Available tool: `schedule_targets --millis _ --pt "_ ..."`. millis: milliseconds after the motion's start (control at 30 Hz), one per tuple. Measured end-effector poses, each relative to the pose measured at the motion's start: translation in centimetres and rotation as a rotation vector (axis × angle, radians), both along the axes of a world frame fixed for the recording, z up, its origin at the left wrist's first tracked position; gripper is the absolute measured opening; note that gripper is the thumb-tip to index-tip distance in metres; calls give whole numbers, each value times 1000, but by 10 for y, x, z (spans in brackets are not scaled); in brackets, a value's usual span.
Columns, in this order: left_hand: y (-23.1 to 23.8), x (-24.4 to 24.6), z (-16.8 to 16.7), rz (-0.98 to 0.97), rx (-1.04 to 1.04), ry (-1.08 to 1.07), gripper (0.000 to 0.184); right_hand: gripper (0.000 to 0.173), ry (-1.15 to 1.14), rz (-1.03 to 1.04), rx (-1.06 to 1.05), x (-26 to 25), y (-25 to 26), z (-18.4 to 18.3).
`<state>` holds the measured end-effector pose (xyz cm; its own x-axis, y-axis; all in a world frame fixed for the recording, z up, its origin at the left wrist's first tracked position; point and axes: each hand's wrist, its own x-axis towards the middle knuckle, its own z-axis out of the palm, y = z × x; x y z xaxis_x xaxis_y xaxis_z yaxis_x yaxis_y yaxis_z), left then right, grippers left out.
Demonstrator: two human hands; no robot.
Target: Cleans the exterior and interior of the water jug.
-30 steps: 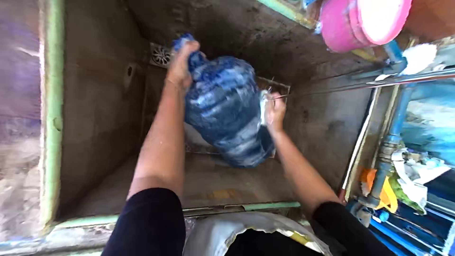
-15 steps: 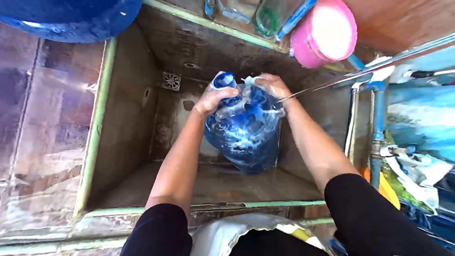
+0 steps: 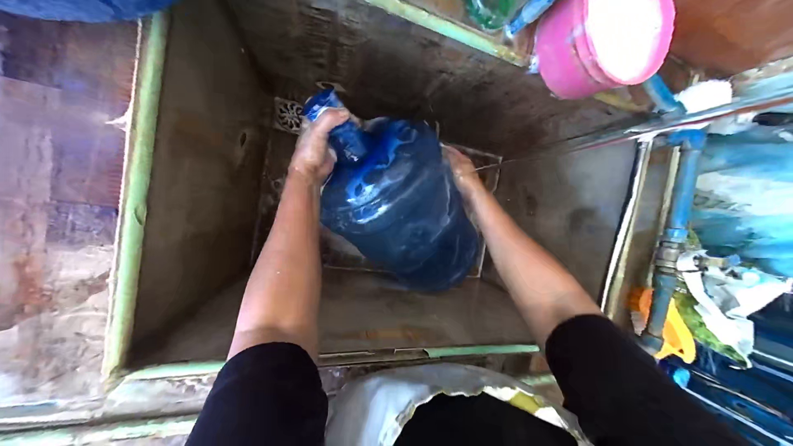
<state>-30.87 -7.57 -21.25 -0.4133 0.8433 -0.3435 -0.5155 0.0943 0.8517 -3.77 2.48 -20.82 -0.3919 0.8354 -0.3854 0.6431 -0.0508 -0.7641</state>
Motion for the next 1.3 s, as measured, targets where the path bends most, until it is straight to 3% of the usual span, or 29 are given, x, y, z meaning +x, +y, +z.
schedule_targets --millis 67,133,200,267,333,433,500,533,600,667,700,767,867,933,1000,1067,1133,1233,1300 --pt "5 -2 3 -84 16 -32 23 43 -27 -55 0 6 -5 -2" --pt "15 -15 -11 129 -224 -16 44 45 23 -23 128 1 -59 15" --pt "18 -24 -29 271 -439 -13 62 51 87 195 305 -6 -118 23" --pt "16 -18 -29 268 -360 -8 51 46 138 331 551 -27 -126 27" --pt "7 -8 -21 161 -146 -1 29 44 216 321 636 -49 -89 35" --pt "-3 -3 -6 -90 27 27 23 45 89 151 272 -45 -6 41" --pt "-9 -9 -8 -145 27 20 27 47 -90 30 56 -8 0 15" --pt "-10 -18 -14 -68 -37 10 30 47 -152 16 22 14 -20 6" --pt "-8 -40 -31 203 -365 49 48 50 -210 127 44 67 -92 0" --pt "-16 -58 -57 316 -616 74 63 49 -227 230 79 106 -149 8" --pt "-16 -64 -66 331 -633 78 60 48 -227 241 65 109 -152 11" --pt "-13 -58 -71 334 -561 69 44 49 -264 146 -95 103 -124 13" --pt "3 -49 -56 303 -363 19 34 52 -337 -85 -293 86 -39 -22" --pt "-14 -43 -58 181 -246 -39 20 51 -432 -83 -369 95 -56 -17" --pt "-17 -72 -63 162 -222 -35 26 49 -342 59 -207 96 -91 1" --pt "-27 -80 -64 222 -450 4 50 49 -252 185 -148 106 -137 27" --pt "-28 -72 -61 239 -554 27 47 47 -279 170 -220 104 -137 35" --pt "-8 -61 -59 229 -298 -24 23 48 -327 -24 -307 91 -60 -17" --pt "-6 -51 -61 138 -120 -80 18 51 -419 -114 -321 82 -38 -41"
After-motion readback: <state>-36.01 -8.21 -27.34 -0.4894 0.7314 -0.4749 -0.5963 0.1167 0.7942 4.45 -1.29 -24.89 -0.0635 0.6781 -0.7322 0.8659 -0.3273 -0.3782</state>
